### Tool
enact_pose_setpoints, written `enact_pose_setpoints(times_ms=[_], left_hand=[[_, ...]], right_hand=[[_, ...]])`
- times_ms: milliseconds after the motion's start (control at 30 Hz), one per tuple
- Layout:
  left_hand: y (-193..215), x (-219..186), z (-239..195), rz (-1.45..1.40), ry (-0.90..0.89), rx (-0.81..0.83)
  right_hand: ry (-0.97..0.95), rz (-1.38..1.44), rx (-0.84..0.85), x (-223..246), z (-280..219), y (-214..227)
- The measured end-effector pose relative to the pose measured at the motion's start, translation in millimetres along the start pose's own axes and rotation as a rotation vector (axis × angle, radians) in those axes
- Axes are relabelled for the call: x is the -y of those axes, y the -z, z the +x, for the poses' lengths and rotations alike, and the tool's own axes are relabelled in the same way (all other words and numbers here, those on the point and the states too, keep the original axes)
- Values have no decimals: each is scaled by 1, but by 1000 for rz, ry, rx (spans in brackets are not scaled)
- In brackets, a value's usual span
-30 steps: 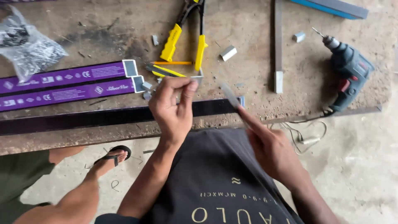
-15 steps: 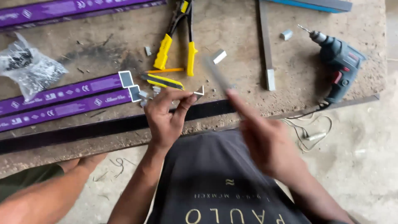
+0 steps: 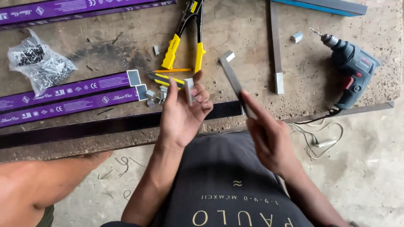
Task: Assembling a metal frame by fitting brackets, drilling holes, and using a rivet gun to secure components.
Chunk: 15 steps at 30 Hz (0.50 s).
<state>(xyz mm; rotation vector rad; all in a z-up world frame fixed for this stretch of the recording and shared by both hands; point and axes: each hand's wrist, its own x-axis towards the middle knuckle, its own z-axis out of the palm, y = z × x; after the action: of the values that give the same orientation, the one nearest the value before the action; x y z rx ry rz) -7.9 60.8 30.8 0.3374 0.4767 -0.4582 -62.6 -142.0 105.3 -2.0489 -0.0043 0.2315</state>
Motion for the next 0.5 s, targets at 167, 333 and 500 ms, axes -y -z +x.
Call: enact_pose_setpoints(times_ms=[167, 333, 500], left_hand=[[-10, 31, 13, 56, -146, 87], [-15, 41, 20, 179, -210, 130], [5, 57, 48, 269, -93, 40]], right_hand=[[232, -78, -51, -24, 11, -38], [253, -417, 93, -27, -18, -46], [117, -679, 150, -34, 3, -54]])
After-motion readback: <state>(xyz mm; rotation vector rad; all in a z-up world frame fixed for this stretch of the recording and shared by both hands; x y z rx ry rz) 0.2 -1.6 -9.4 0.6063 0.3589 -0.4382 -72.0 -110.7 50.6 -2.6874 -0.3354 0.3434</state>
